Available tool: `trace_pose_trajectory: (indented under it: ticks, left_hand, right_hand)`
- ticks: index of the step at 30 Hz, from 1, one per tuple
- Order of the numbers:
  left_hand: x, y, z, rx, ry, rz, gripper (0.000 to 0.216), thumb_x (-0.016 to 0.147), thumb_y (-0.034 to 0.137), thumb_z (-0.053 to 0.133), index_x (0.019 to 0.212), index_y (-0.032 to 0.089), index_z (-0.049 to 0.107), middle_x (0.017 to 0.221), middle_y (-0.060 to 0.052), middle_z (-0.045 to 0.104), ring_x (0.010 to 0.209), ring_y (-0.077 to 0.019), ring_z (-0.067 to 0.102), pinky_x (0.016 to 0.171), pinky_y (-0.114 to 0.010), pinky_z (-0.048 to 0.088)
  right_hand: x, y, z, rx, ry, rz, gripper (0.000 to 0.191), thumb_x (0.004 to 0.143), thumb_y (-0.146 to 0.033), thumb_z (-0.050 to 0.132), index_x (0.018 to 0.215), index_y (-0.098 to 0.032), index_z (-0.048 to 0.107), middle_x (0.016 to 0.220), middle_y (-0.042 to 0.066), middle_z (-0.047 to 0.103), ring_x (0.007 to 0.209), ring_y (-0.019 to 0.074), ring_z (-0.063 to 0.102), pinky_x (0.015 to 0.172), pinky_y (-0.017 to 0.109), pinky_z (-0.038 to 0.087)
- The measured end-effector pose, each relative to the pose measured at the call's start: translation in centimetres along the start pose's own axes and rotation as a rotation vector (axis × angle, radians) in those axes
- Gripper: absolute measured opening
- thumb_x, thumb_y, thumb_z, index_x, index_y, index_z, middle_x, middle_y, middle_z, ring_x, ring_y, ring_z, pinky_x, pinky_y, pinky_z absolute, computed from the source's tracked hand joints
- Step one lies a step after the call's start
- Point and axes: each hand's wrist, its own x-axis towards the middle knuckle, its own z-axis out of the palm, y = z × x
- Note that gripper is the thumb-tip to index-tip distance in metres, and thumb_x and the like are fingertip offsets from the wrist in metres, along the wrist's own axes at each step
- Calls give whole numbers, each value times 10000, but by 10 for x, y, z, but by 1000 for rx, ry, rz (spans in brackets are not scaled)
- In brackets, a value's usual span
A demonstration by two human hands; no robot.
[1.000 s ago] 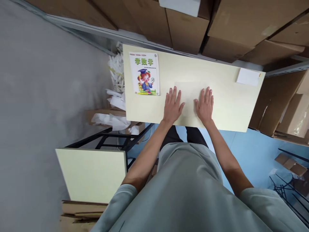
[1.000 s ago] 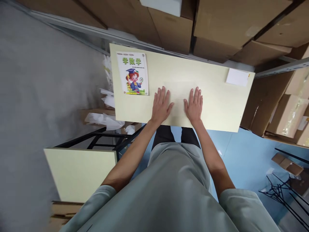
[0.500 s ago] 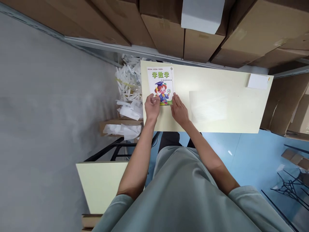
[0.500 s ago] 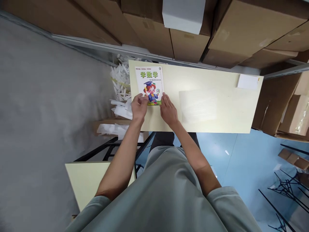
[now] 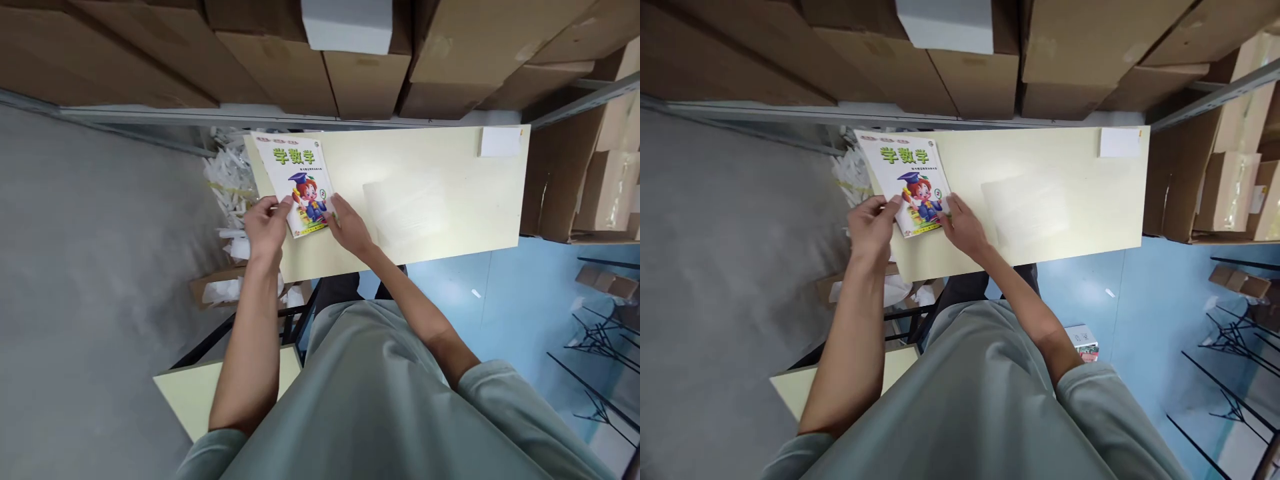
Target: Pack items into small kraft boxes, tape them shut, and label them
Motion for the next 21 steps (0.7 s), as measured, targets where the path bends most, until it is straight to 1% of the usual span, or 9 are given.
trace_pose_trajectory:
  ticks: [3,5,7,9,11,13,15,17,21]
  left_hand:
    - [-56,34,20,-77,-136,58,389,884,558,944,1008,215,811,851,-30,768,814,-224,738,761,-365,685]
    - [-92,43,49,-131,-217,87,417,927,607,922,1062,224,826,901,-38,796,887,-243,766,814,-386,691]
    - [-121,40,91,-151,-276,77,447,942,646,905,1069,224,828,922,-43,809,897,-245,774,798,-375,677]
    - [-142,24,140,-162,-317,35,485,930,670,904,1093,223,814,987,-58,834,893,-245,783,779,-365,664]
    - [-154,2,186,-172,-332,2,473,961,656,873,1141,225,797,1071,-79,851,971,-262,810,837,-368,672]
    - [-160,-19,223,-158,-317,-25,419,1006,601,834,1171,217,800,1101,-93,857,1046,-276,819,902,-368,670]
    - [-161,-36,247,-118,-288,-40,362,1030,524,811,1198,203,817,1112,-101,865,1061,-278,818,928,-364,659]
    - [-157,-48,257,-61,-265,-35,316,1037,434,788,1234,192,833,1126,-101,874,1028,-271,816,929,-365,652]
    - [-150,-56,258,121,-211,-7,282,1016,272,726,1259,197,848,1105,-83,877,958,-254,805,967,-391,654]
  right_hand:
    - [-13,14,-52,122,162,55,630,1257,-482,431,1726,-63,437,1753,212,605,1616,266,625,1340,429,556]
    - [-30,36,-97,205,290,76,641,1254,-521,415,1707,-69,451,1641,212,697,1406,261,765,1191,405,665]
    - [-49,69,-142,269,353,80,627,1244,-590,389,1633,-122,539,1386,165,817,1139,237,837,984,391,735]
    - [-66,109,-177,244,356,82,614,1235,-624,373,1607,-183,579,1327,143,821,1142,248,837,955,434,739]
    - [-77,152,-199,217,367,85,598,1225,-631,396,1585,-203,609,1284,150,823,1134,257,835,955,453,735]
    - [-81,189,-205,220,385,111,580,1214,-623,428,1547,-197,636,1254,163,826,1107,261,831,941,452,734]
    - [-79,216,-201,243,402,146,565,1207,-606,440,1517,-185,651,1235,174,826,1089,266,824,930,454,732]
    - [-73,233,-191,268,413,176,559,1200,-603,446,1495,-179,660,1227,180,824,1086,269,815,939,460,724]
    - [-60,247,-171,297,409,201,557,1180,-660,481,1430,-208,690,1217,147,816,1074,255,788,956,444,702]
